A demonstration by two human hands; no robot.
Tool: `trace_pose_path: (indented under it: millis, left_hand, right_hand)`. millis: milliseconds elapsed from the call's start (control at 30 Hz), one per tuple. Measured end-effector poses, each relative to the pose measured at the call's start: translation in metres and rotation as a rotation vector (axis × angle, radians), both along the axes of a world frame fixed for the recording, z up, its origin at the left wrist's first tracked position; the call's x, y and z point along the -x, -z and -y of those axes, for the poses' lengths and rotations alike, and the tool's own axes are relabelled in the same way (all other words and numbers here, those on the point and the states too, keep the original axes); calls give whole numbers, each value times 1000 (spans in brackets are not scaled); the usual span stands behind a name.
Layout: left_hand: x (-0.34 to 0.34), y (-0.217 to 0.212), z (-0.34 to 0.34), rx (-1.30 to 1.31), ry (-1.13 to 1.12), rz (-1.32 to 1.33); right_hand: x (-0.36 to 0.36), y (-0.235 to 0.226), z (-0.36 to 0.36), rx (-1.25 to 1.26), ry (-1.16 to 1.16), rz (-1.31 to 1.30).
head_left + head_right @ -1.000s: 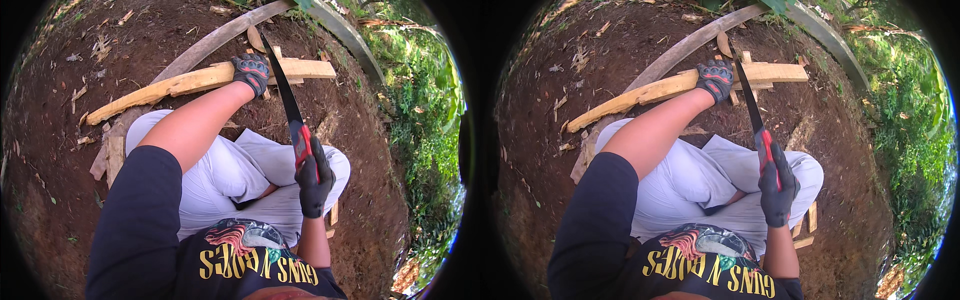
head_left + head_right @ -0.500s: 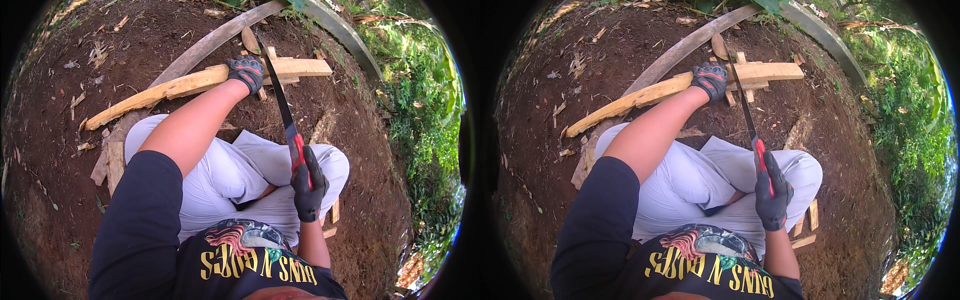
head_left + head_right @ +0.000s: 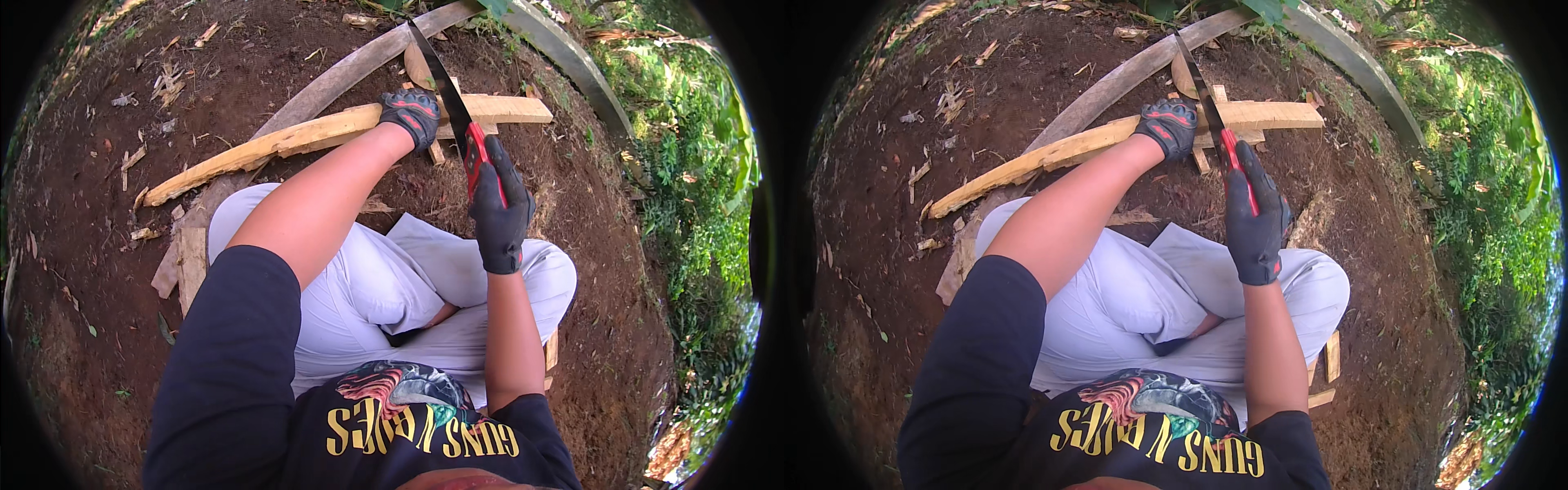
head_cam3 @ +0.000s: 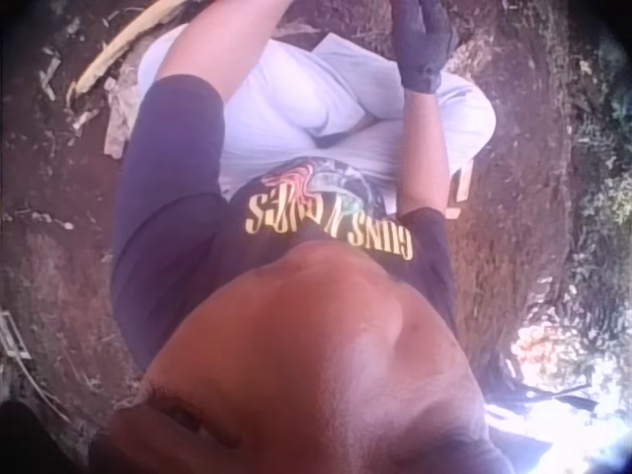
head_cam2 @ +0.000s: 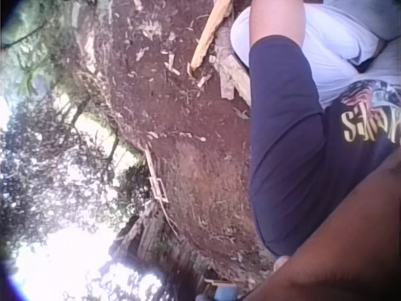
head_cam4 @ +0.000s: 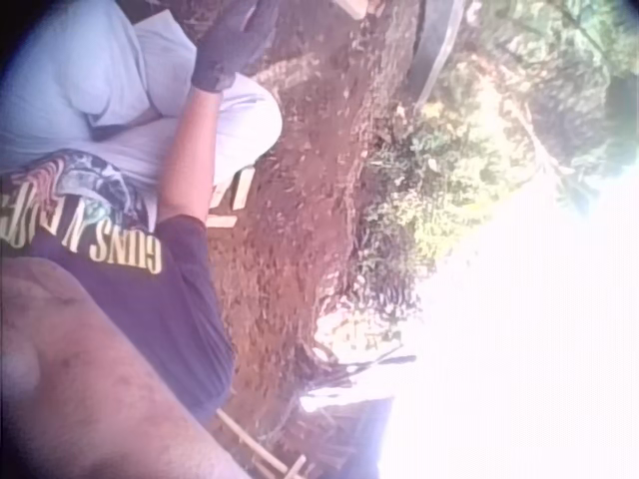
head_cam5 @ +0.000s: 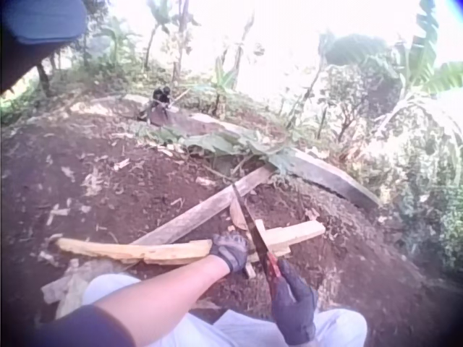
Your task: The person sits cross-legged on the ground and uses a hand saw to cut a piece of wood resting on a makeshift wooden support. They saw through the wood, pause to adjust the piece, and then continue sawing until the cut is complete.
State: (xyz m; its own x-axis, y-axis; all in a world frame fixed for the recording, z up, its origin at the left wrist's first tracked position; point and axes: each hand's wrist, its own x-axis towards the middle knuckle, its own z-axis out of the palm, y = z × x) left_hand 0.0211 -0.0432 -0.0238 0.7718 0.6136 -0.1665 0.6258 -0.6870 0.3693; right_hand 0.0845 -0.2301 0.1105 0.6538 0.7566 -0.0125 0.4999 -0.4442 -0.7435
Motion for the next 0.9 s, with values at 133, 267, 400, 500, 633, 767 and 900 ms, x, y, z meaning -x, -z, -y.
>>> trace_pose_path:
  millis: [133, 267, 400, 500, 633, 767, 900]
  left_hand:
    - [1, -3, -6, 64, 37, -78]
    - [2, -12, -8, 139, 75, -103]
    - [3, -9, -8, 112, 51, -101]
    - [2, -9, -2, 67, 54, -92]
    - [-1, 3, 5, 50, -30, -112]
    - [-5, 4, 6, 68, -21, -91]
    - [-7, 3, 1, 111, -13, -85]
  right_hand:
    - [3, -1, 10, 21, -15, 9]
    - [30, -41, 80, 184, 46, -57]
    - [52, -97, 174, 266, 7, -19]
    - [60, -130, 179, 239, -14, 8]
    - [44, -119, 108, 252, 25, -84]
    - [13, -55, 22, 203, -71, 39]
    - [4, -52, -11, 159, -116, 72]
